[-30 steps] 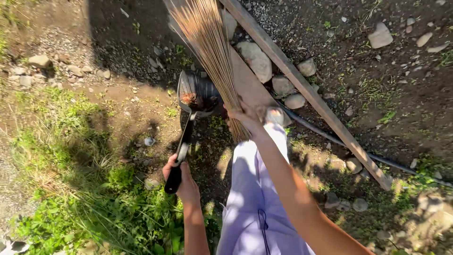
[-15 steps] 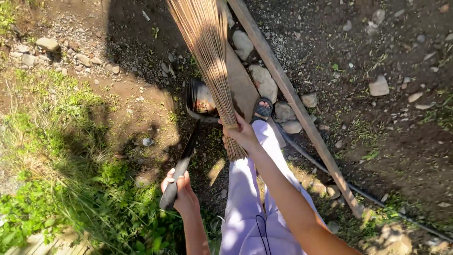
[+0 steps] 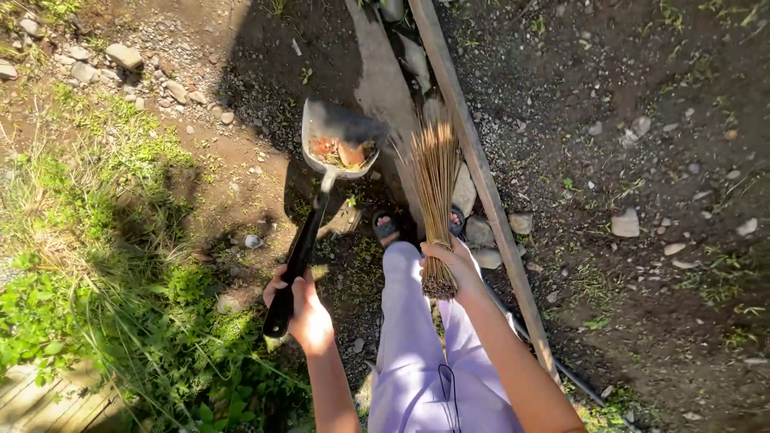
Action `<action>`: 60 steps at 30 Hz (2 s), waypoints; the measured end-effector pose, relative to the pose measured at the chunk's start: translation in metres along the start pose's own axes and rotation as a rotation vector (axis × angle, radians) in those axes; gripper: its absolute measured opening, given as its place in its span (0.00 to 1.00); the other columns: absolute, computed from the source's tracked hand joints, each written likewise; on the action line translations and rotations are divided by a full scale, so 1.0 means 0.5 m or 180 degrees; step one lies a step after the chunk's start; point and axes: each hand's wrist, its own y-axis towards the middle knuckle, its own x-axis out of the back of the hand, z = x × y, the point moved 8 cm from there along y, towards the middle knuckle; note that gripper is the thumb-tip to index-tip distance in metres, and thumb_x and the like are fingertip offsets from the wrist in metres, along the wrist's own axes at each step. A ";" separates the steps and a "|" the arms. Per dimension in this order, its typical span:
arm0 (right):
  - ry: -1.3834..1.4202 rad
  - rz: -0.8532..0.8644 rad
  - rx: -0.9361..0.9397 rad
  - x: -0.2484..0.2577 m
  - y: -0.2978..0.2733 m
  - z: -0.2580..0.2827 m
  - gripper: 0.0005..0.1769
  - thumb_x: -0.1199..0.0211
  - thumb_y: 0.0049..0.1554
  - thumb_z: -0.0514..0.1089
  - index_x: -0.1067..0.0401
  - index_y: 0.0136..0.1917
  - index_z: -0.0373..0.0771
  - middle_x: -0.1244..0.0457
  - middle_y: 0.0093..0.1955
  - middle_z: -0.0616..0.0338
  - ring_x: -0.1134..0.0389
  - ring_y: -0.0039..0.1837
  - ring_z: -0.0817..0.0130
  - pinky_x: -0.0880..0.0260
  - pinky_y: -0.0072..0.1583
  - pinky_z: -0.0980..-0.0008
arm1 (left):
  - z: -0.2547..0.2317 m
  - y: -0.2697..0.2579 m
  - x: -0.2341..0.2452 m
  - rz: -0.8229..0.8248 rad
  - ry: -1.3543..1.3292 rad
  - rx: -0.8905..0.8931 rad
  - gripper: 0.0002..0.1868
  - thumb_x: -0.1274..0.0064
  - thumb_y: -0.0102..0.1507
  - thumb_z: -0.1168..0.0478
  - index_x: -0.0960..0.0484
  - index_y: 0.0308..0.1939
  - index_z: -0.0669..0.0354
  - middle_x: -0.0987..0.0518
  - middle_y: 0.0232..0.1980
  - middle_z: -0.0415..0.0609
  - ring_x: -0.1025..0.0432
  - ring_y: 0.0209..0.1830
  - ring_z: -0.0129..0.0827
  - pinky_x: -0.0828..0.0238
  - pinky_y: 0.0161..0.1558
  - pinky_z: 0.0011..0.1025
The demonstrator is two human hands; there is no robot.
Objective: Sweeping dirt and plant debris into a dustpan outdoors.
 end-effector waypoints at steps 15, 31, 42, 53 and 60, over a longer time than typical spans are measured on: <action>-0.0960 0.0376 0.0491 -0.291 0.211 0.209 0.40 0.33 0.46 0.33 0.38 0.72 0.43 0.33 0.50 0.58 0.29 0.38 0.68 0.25 0.37 0.65 | -0.091 0.358 -0.168 0.0501 0.0462 -0.0308 0.13 0.50 0.68 0.75 0.35 0.47 0.56 0.29 0.63 0.49 0.33 0.62 0.38 0.35 0.65 0.38; -0.2040 0.0082 0.0595 -0.342 0.364 0.507 0.32 0.35 0.51 0.38 0.34 0.69 0.40 0.35 0.44 0.60 0.32 0.40 0.73 0.28 0.42 0.70 | 0.019 0.666 -0.402 0.0655 0.0966 0.0023 0.15 0.51 0.62 0.80 0.31 0.44 0.57 0.25 0.60 0.50 0.30 0.59 0.34 0.33 0.64 0.36; -0.2015 -0.0325 0.0757 -0.408 0.429 0.497 0.37 0.35 0.51 0.37 0.35 0.75 0.37 0.33 0.49 0.56 0.32 0.40 0.70 0.28 0.41 0.70 | 0.022 0.674 -0.417 0.0985 0.0284 0.0267 0.12 0.54 0.65 0.79 0.32 0.44 0.58 0.28 0.63 0.48 0.34 0.52 0.25 0.34 0.55 0.28; -0.2360 0.0002 0.1173 -0.454 0.343 0.446 0.47 0.33 0.46 0.34 0.43 0.78 0.39 0.34 0.50 0.61 0.31 0.43 0.73 0.27 0.43 0.71 | 0.018 0.664 -0.391 0.0908 0.0373 0.0277 0.11 0.53 0.66 0.77 0.32 0.45 0.57 0.28 0.63 0.47 0.35 0.44 0.21 0.34 0.47 0.27; -0.0818 -0.0642 0.0567 -0.194 0.384 0.503 0.32 0.35 0.52 0.36 0.34 0.70 0.35 0.32 0.52 0.56 0.30 0.37 0.68 0.25 0.39 0.66 | 0.018 0.662 -0.390 0.0857 0.0201 0.0306 0.11 0.52 0.66 0.76 0.32 0.45 0.58 0.29 0.62 0.47 0.36 0.45 0.21 0.34 0.49 0.26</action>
